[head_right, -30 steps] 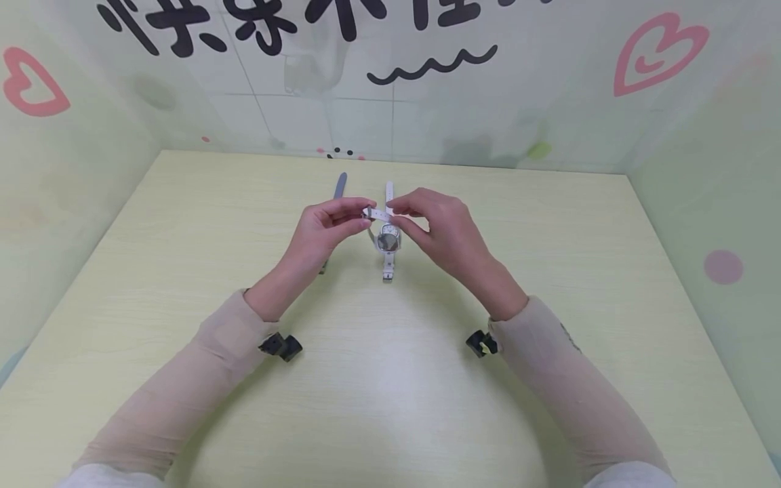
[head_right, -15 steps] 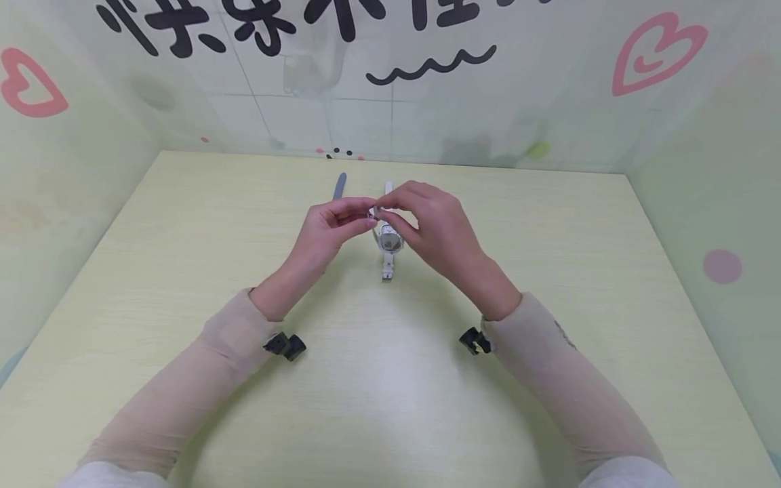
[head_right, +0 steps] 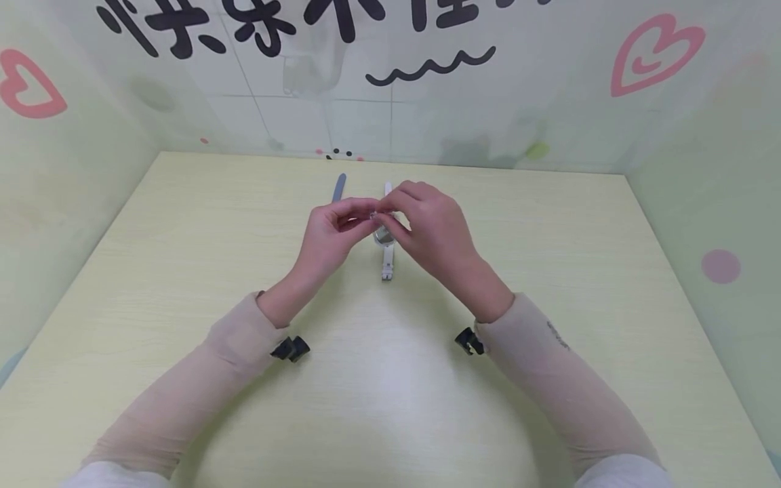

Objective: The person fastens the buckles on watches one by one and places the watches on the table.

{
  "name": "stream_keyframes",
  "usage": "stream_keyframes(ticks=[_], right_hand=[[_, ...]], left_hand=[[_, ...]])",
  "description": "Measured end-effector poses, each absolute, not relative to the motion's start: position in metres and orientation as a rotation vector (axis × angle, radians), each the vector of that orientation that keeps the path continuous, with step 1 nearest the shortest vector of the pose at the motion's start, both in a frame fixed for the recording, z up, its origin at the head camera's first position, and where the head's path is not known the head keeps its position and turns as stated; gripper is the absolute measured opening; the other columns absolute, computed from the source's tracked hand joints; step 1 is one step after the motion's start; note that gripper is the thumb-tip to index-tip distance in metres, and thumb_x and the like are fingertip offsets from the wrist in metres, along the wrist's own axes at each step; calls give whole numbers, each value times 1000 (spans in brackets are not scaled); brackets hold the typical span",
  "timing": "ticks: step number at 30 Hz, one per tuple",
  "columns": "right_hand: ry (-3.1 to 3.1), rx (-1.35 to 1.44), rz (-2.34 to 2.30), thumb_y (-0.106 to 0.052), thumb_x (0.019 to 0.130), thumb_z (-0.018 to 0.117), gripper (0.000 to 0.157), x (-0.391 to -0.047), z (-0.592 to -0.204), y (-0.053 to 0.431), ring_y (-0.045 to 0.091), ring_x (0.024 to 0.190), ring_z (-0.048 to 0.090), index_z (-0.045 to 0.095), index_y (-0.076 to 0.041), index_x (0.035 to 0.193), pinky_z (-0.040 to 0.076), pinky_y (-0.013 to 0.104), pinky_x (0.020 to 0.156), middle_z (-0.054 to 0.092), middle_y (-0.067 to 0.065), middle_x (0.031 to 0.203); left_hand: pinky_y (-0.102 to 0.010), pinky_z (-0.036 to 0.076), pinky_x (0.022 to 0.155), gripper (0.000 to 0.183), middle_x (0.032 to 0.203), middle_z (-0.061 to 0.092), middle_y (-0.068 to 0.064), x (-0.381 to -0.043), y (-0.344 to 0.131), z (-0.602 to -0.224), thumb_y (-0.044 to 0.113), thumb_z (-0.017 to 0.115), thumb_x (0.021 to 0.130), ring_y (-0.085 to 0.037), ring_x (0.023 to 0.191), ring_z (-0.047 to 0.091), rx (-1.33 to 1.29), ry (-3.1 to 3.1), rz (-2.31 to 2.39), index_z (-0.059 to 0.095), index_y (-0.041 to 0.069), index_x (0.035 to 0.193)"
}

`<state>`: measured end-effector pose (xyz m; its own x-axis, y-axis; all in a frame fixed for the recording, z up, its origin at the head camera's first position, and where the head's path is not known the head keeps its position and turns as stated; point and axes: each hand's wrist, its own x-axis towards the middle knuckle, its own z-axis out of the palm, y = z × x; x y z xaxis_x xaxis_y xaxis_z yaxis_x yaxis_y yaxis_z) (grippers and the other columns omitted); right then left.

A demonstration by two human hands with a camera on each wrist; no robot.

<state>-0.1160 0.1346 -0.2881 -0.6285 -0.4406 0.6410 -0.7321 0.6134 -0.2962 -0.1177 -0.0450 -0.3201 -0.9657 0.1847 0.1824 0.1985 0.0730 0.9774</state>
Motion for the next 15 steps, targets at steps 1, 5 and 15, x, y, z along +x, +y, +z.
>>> stream_keyframes(ticks=[1, 5, 15], right_hand=[[-2318, 913, 745, -13, 87, 78, 12, -116, -288, 134, 21, 85, 70, 75, -4, 94, 57, 33, 73, 74, 8, 90], [-2300, 876, 726, -12, 87, 78, 11, -114, -289, 132, 22, 82, 69, 74, -2, 92, 56, 33, 70, 73, 8, 88], [-2339, 808, 662, -9, 87, 75, 9, -112, -293, 129, 24, 81, 67, 71, -2, 90, 56, 36, 68, 71, 9, 85]], left_hand=[[-28, 55, 100, 28, 121, 71, -13, -117, -44, -320, 12, 70, 93, -21, 111, 67, -416, -2296, -2075, 70, 2, 119], [-31, 53, 104, 27, 120, 71, -13, -116, -43, -320, 13, 70, 94, -21, 115, 66, -435, -2303, -2017, 70, 2, 119], [-34, 53, 105, 26, 117, 73, -10, -116, -41, -322, 15, 71, 93, -20, 113, 66, -442, -2339, -1904, 72, 5, 118]])
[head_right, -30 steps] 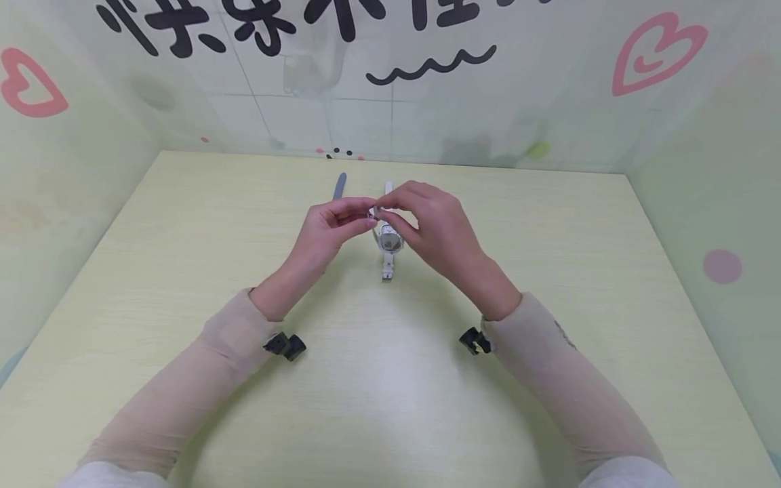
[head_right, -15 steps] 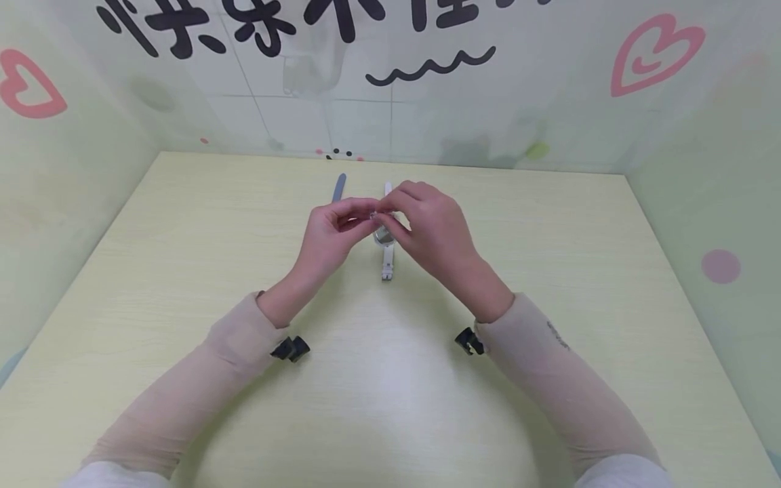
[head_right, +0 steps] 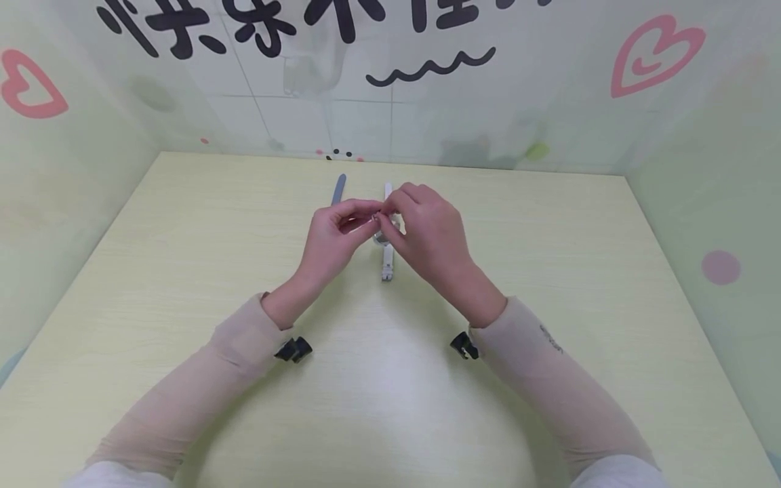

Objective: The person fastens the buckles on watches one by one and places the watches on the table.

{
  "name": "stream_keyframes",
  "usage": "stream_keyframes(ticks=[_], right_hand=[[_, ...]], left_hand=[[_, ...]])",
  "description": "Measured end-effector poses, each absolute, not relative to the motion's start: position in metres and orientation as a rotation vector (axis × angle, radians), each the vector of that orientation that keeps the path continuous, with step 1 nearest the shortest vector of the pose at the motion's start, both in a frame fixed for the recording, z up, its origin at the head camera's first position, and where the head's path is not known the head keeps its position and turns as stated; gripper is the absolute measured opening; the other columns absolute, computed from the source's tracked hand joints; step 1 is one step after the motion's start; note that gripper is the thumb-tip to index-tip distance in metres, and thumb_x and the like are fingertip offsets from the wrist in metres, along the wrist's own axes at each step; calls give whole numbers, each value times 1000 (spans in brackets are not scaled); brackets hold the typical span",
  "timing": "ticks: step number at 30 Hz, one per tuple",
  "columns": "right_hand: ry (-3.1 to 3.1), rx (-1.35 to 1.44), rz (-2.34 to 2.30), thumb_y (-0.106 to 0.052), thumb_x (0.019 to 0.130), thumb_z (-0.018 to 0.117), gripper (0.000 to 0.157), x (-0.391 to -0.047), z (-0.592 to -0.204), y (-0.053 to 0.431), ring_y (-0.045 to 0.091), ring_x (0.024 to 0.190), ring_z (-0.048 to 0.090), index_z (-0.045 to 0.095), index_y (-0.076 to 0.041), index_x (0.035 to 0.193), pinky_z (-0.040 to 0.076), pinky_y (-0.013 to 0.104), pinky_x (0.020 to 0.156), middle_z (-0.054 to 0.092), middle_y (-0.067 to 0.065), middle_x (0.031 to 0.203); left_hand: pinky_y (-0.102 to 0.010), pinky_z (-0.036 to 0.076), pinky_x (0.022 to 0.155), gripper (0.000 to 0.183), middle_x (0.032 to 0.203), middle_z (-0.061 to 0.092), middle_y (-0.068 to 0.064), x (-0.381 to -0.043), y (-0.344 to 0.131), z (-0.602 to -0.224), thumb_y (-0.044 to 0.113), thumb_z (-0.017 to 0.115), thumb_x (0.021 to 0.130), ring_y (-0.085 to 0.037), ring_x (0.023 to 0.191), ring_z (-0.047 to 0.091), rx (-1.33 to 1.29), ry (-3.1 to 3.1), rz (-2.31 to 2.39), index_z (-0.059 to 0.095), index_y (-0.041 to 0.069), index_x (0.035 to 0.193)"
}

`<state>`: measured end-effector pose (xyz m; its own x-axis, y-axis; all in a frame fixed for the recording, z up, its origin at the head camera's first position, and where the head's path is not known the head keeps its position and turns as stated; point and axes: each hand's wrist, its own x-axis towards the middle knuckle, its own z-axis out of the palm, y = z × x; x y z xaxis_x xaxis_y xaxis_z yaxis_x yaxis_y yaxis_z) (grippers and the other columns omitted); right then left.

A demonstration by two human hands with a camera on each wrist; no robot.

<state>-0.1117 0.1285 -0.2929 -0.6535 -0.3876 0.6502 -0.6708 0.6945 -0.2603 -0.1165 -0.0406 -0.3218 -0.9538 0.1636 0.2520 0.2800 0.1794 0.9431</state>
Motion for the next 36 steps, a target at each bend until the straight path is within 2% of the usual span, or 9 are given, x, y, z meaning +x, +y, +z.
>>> stream_keyframes(ticks=[6, 13, 22, 36], right_hand=[[-2367, 740, 722, -9, 87, 73, 9, -113, -295, 128, 25, 82, 68, 69, -1, 89, 58, 37, 73, 70, 10, 86], [-2404, 632, 823, -11, 88, 72, 12, -113, -299, 128, 26, 82, 68, 67, -1, 91, 58, 37, 74, 70, 12, 88], [-2375, 614, 909, -7, 88, 70, 10, -112, -299, 128, 26, 82, 68, 65, 0, 92, 60, 37, 79, 69, 13, 88], [-2355, 605, 1131, -1, 88, 65, 7, -111, -298, 130, 24, 81, 69, 64, 4, 93, 63, 36, 77, 69, 15, 89]], left_hand=[[-32, 53, 102, 24, 109, 73, -7, -116, -39, -321, 16, 71, 93, -17, 104, 65, -486, -2371, -1746, 73, 7, 116], [-31, 56, 91, 22, 104, 70, -5, -117, -37, -318, 17, 72, 93, -15, 96, 63, -514, -2442, -1548, 75, 9, 113], [-27, 53, 76, 23, 103, 68, -2, -116, -38, -314, 19, 70, 93, -14, 94, 65, -538, -2586, -1208, 75, 13, 115], [-28, 54, 78, 25, 105, 68, -3, -117, -40, -315, 17, 71, 92, -16, 95, 65, -504, -2669, -1169, 74, 12, 116]])
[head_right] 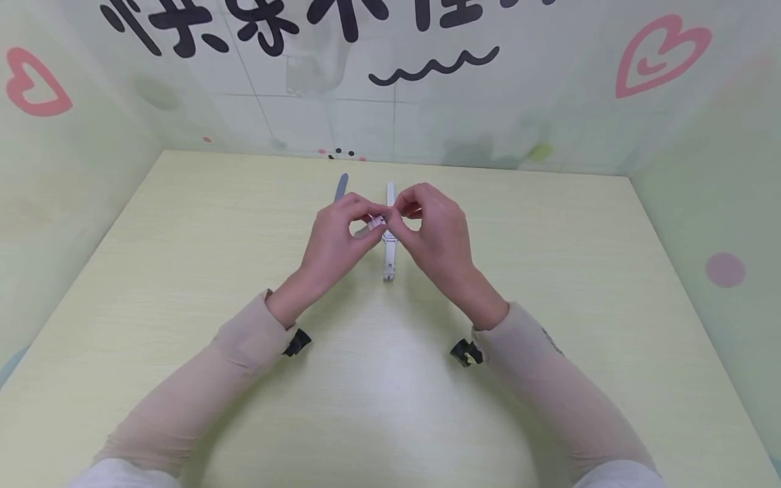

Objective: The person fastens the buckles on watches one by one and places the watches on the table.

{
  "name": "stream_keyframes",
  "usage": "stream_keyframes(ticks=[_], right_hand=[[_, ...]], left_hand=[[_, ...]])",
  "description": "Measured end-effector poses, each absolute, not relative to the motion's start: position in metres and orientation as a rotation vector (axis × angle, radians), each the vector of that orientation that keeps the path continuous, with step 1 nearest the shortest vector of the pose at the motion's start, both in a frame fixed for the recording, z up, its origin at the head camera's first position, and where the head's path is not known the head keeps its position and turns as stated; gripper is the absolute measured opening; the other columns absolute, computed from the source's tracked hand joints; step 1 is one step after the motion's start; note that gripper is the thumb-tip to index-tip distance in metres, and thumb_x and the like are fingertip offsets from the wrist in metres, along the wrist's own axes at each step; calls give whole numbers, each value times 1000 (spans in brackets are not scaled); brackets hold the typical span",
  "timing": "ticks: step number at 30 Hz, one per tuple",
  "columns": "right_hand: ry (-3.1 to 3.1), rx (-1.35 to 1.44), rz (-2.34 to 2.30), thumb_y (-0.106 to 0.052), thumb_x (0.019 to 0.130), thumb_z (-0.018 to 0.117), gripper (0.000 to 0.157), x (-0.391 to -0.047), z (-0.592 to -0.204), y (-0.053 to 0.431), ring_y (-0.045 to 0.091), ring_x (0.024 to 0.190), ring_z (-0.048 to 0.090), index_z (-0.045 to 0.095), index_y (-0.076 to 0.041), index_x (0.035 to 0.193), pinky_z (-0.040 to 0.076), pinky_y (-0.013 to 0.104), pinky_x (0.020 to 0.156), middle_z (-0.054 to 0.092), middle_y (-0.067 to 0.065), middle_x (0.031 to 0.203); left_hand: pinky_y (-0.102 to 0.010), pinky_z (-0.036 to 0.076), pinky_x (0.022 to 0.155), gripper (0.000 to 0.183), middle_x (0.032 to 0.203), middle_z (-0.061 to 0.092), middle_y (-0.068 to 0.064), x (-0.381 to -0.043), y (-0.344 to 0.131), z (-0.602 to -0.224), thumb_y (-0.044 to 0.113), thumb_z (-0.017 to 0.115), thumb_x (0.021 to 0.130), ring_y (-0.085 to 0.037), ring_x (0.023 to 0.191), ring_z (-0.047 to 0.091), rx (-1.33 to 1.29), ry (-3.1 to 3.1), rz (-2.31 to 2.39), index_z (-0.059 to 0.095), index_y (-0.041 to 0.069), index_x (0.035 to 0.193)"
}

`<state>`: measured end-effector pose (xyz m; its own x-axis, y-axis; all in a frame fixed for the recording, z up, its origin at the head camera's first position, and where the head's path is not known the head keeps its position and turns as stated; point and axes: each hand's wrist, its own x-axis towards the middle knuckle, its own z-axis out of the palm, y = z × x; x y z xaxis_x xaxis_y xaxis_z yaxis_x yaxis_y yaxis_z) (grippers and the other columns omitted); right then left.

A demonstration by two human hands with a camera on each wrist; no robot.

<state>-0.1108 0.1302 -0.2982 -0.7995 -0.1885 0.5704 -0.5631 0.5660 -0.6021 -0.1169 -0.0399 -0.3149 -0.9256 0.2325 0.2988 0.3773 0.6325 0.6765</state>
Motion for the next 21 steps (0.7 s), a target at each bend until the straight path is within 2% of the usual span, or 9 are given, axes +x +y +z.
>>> stream_keyframes(ticks=[9, 14, 16, 18, 21], right_hand=[[-2321, 578, 1228, -2, 89, 64, 8, -109, -292, 133, 22, 82, 68, 65, 5, 93, 62, 35, 78, 70, 15, 89], [-2325, 608, 1269, -2, 92, 63, 10, -110, -293, 134, 22, 82, 73, 61, 4, 99, 60, 21, 75, 73, 14, 91], [-2326, 640, 1258, -1, 93, 61, 13, -110, -294, 135, 23, 80, 75, 59, 4, 105, 61, 21, 74, 75, 14, 93], [-2333, 669, 1200, -1, 94, 59, 15, -111, -296, 135, 24, 80, 75, 61, 3, 109, 63, 28, 73, 75, 14, 95], [-2343, 709, 1121, -1, 94, 59, 16, -112, -298, 136, 23, 79, 74, 68, 1, 107, 64, 37, 71, 75, 12, 96]], left_hand=[[-29, 53, 76, 24, 105, 67, -2, -116, -43, -317, 17, 71, 93, -15, 92, 63, -466, -2726, -1172, 74, 13, 116], [-28, 54, 75, 24, 105, 67, -3, -116, -45, -317, 16, 71, 92, -16, 89, 63, -466, -2732, -1151, 75, 13, 116], [-28, 54, 73, 24, 105, 68, -4, -116, -45, -317, 16, 71, 92, -16, 88, 63, -468, -2740, -1139, 75, 13, 116], [-27, 54, 72, 24, 106, 68, -4, -116, -45, -317, 16, 71, 92, -16, 88, 63, -470, -2754, -1119, 75, 13, 116], [-26, 54, 70, 24, 108, 68, -4, -115, -46, -317, 16, 70, 93, -16, 88, 64, -467, -2776, -1089, 75, 13, 116]])
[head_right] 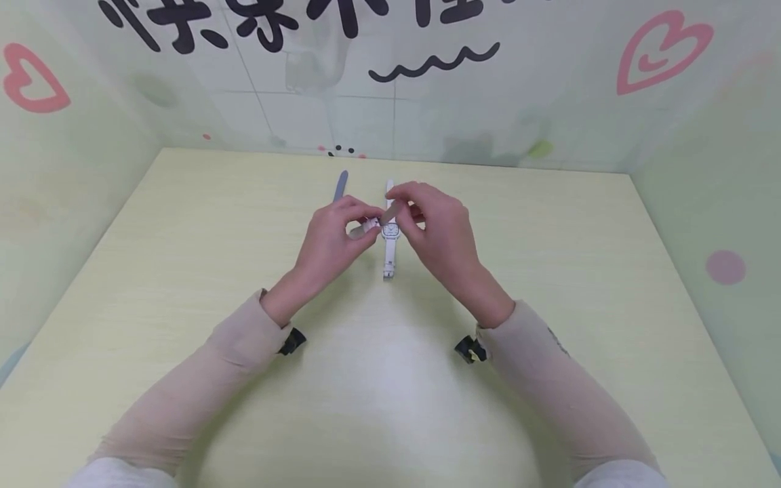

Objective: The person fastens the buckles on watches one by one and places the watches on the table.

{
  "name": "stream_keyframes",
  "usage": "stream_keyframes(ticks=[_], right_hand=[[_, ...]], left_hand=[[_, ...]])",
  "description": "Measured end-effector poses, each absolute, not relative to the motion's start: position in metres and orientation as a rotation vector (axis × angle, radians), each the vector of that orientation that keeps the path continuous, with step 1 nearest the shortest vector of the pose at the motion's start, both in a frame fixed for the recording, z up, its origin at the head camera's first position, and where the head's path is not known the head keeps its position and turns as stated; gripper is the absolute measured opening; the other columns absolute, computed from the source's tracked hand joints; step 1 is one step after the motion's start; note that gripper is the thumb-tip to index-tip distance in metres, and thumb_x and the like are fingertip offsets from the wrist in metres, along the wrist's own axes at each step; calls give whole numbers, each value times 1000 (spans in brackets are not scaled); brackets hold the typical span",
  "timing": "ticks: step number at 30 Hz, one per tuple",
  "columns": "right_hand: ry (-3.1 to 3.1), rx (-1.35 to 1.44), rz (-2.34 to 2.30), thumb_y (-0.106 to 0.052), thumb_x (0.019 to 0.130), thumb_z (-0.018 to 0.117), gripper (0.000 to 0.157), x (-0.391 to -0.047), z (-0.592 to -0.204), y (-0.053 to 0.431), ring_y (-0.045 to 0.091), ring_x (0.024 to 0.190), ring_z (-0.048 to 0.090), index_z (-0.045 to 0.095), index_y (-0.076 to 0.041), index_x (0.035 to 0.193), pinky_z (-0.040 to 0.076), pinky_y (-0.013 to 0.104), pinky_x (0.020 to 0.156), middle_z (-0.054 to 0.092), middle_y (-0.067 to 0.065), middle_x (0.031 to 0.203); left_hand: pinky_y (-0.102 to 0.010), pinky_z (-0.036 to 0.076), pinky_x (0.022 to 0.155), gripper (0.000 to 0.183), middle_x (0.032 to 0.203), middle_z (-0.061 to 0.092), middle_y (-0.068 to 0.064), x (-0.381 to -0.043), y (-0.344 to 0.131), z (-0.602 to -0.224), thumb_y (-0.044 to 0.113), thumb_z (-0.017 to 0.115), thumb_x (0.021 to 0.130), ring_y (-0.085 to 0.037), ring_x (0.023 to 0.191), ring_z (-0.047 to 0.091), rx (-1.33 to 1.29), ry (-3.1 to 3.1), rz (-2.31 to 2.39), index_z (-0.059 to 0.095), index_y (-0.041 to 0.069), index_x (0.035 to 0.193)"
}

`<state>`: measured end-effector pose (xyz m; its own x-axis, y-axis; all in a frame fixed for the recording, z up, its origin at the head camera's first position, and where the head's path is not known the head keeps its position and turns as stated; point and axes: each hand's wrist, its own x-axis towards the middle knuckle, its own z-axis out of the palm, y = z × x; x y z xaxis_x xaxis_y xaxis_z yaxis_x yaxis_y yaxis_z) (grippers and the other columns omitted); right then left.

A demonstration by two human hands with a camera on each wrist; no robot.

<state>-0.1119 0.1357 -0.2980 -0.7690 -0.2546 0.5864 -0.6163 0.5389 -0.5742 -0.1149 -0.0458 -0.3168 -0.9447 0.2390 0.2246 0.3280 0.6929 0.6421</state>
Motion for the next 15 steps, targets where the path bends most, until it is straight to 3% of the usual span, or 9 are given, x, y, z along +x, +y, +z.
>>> stream_keyframes(ticks=[4, 15], right_hand=[[-2399, 715, 1090, -3, 92, 64, 11, -113, -300, 136, 22, 79, 72, 70, 0, 100, 64, 38, 69, 74, 11, 93], [-2505, 604, 1228, -11, 95, 65, 12, -114, -305, 139, 21, 81, 73, 70, -2, 101, 63, 37, 70, 75, 11, 94]], left_hand=[[-26, 53, 71, 23, 108, 68, -4, -114, -46, -316, 16, 70, 93, -16, 88, 64, -473, -2794, -1053, 75, 14, 116], [-29, 54, 77, 24, 108, 69, -4, -114, -46, -318, 16, 70, 93, -16, 91, 65, -530, -2755, -1099, 75, 13, 116]])
